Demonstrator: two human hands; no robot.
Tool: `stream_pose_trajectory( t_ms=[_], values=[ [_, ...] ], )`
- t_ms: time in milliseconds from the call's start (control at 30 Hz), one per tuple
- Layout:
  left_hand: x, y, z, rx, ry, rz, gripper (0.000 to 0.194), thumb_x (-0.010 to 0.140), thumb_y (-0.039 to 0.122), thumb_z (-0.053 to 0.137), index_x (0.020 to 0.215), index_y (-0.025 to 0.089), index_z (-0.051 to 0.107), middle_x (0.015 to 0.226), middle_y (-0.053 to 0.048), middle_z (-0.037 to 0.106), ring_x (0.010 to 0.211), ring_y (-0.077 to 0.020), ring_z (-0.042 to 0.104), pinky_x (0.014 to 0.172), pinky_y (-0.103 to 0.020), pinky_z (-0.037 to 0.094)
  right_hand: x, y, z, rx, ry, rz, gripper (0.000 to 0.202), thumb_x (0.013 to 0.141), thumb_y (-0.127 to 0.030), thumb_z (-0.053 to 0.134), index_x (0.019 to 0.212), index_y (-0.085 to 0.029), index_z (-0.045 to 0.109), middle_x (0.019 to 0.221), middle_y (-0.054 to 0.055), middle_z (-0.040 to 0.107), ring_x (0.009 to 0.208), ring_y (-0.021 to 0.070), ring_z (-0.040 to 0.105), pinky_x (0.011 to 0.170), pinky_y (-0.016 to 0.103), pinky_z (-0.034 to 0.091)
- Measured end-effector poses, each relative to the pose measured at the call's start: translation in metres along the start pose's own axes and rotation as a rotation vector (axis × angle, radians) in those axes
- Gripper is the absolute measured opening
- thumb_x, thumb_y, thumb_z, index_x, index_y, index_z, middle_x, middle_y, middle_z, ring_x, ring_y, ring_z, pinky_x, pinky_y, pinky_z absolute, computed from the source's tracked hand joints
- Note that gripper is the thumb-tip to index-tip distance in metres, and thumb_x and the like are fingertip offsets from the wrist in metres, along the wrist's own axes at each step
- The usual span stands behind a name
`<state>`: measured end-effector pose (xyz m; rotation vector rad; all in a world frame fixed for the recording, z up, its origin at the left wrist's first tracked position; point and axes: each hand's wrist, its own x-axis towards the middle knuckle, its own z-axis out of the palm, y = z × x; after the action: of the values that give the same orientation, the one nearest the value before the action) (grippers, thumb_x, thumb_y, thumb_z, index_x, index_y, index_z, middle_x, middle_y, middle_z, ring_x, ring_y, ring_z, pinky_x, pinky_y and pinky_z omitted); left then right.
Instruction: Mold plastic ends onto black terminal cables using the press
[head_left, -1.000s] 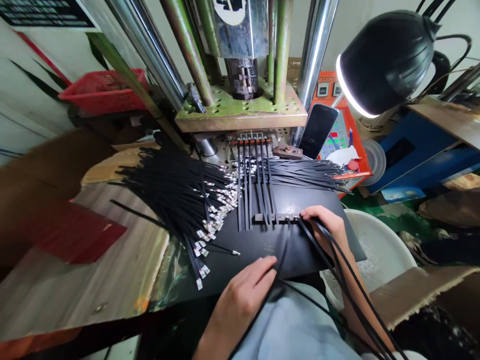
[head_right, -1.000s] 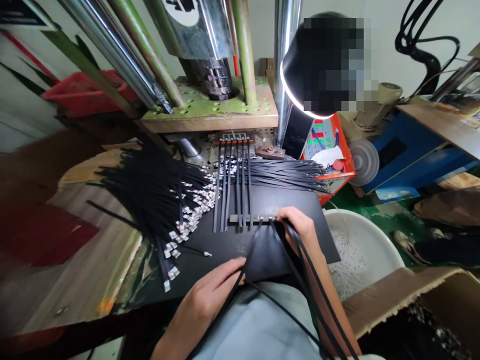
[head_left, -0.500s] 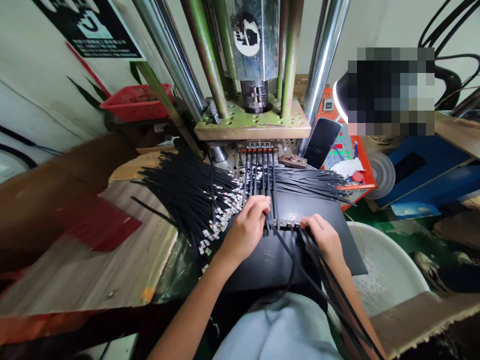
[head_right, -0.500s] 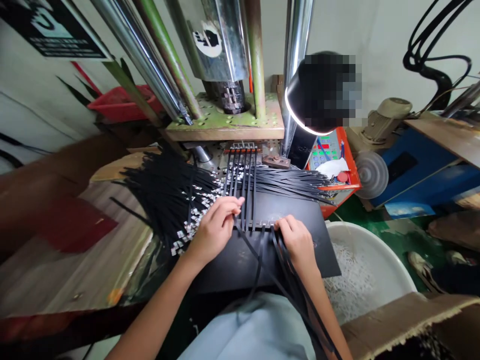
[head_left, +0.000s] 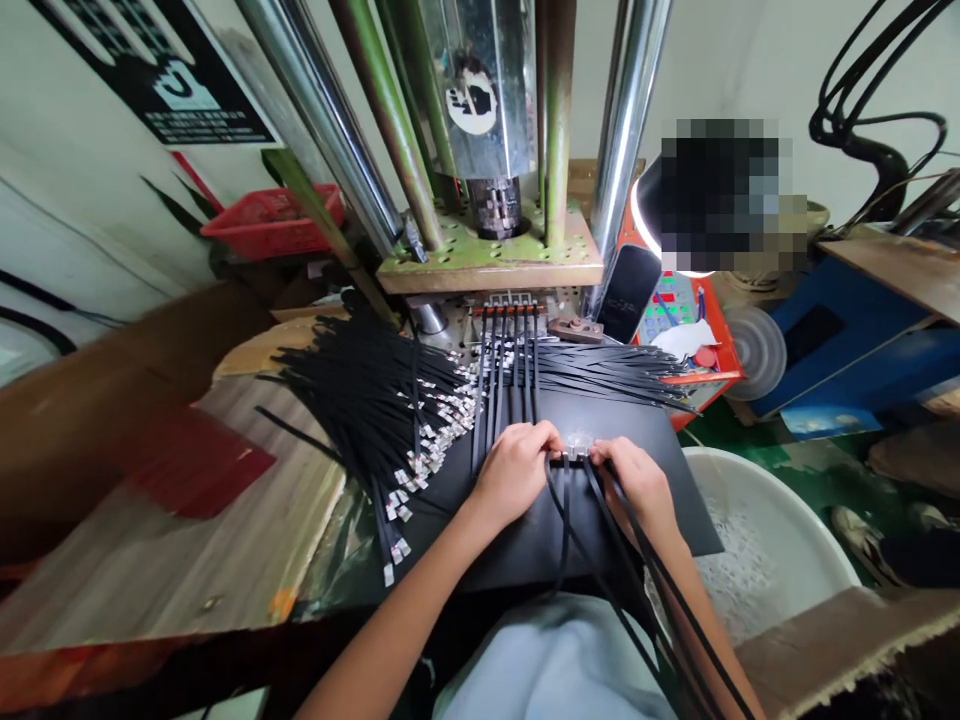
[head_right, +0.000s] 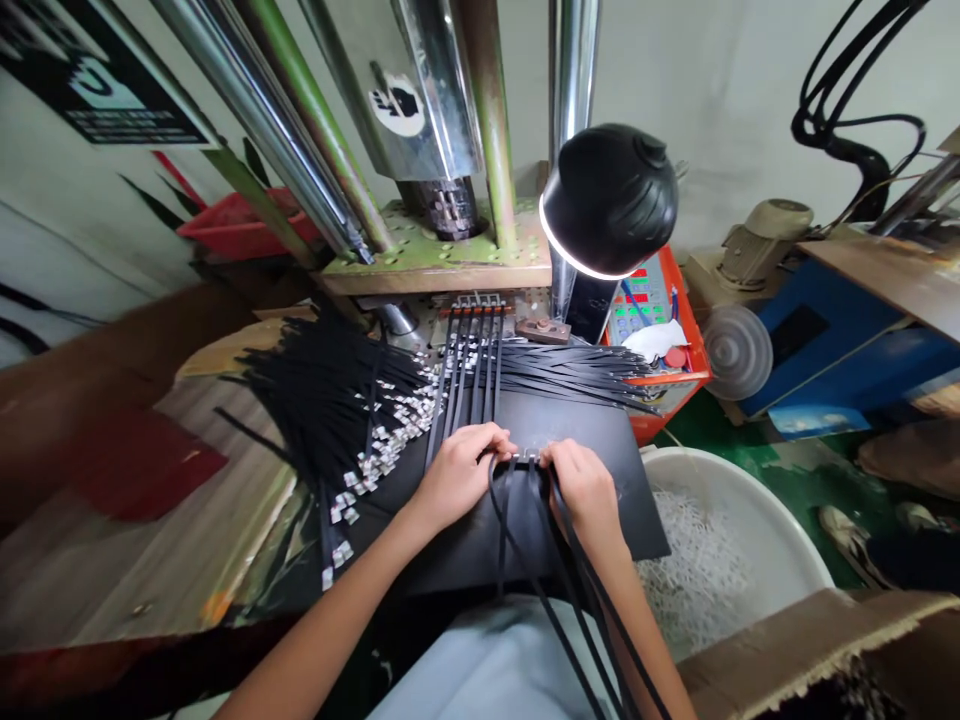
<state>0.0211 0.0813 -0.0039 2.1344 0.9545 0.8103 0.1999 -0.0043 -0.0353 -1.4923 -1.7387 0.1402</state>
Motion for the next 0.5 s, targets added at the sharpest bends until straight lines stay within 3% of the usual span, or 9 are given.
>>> stream_pose_trajectory(
  t_ms=[100, 200, 267, 367, 433, 500],
  values=[
    [-0.006, -0.002, -0.003, -0.018, -0.007, 0.03, 0.027, 0.075, -0.004, 0.042, 0.072, 0.02, 0.054, 0.076, 0.0, 0.068, 0.09, -0.0158, 0.069, 0.08, -0.026, 0.052, 0.003, -0.002, -0.005, 0.004, -0.075, -0.016, 0.018, 0.087, -0.013, 0.044, 0.089, -0.022, 0.059, 0.086, 0.003, 0.067, 0.082, 0.0189, 0.063, 0.073, 0.028, 0.046],
    [-0.01, -0.003, -0.008, 0.015, -0.011, 0.036, 0.026, 0.077, -0.003, 0.043, 0.071, 0.02, 0.052, 0.081, -0.001, 0.069, 0.095, -0.0161, 0.068, 0.082, -0.026, 0.052, 0.004, 0.0, -0.007, 0.123, -0.089, 0.083, 0.02, 0.087, -0.015, 0.044, 0.098, -0.023, 0.059, 0.094, 0.004, 0.07, 0.088, 0.0181, 0.066, 0.078, 0.028, 0.049],
    [-0.008, -0.001, -0.009, 0.154, -0.048, 0.043, 0.025, 0.077, -0.002, 0.044, 0.071, 0.02, 0.053, 0.078, 0.0, 0.068, 0.086, -0.0163, 0.068, 0.08, -0.027, 0.052, 0.002, 0.003, -0.005, 0.198, -0.025, 0.178, 0.016, 0.09, -0.02, 0.046, 0.102, -0.023, 0.055, 0.097, 0.004, 0.071, 0.09, 0.0168, 0.069, 0.08, 0.027, 0.052],
    [0.001, 0.008, -0.006, 0.365, -0.091, 0.047, 0.028, 0.077, -0.003, 0.043, 0.076, 0.021, 0.058, 0.074, 0.001, 0.067, 0.074, -0.016, 0.065, 0.077, -0.029, 0.052, 0.001, 0.007, -0.001, 0.234, 0.092, 0.291, 0.01, 0.089, -0.027, 0.051, 0.099, -0.024, 0.051, 0.085, 0.002, 0.073, 0.087, 0.018, 0.071, 0.081, 0.028, 0.053],
    [0.003, 0.013, -0.004, 0.388, -0.107, 0.046, 0.03, 0.081, -0.002, 0.041, 0.081, 0.021, 0.061, 0.078, 0.0, 0.069, 0.078, -0.0159, 0.067, 0.078, -0.029, 0.053, 0.0, 0.007, -0.001, 0.229, 0.128, 0.339, 0.01, 0.087, -0.029, 0.054, 0.095, -0.024, 0.05, 0.08, 0.001, 0.073, 0.083, 0.0198, 0.072, 0.081, 0.031, 0.053],
    [-0.006, 0.017, -0.007, 0.383, -0.121, 0.119, 0.033, 0.086, 0.0, 0.039, 0.096, 0.022, 0.063, 0.094, -0.001, 0.072, 0.094, -0.0164, 0.068, 0.089, -0.03, 0.053, 0.0, 0.004, -0.003, 0.181, 0.117, 0.395, 0.01, 0.086, -0.031, 0.055, 0.092, -0.024, 0.051, 0.082, 0.002, 0.073, 0.083, 0.0207, 0.071, 0.079, 0.031, 0.051]
  ],
)
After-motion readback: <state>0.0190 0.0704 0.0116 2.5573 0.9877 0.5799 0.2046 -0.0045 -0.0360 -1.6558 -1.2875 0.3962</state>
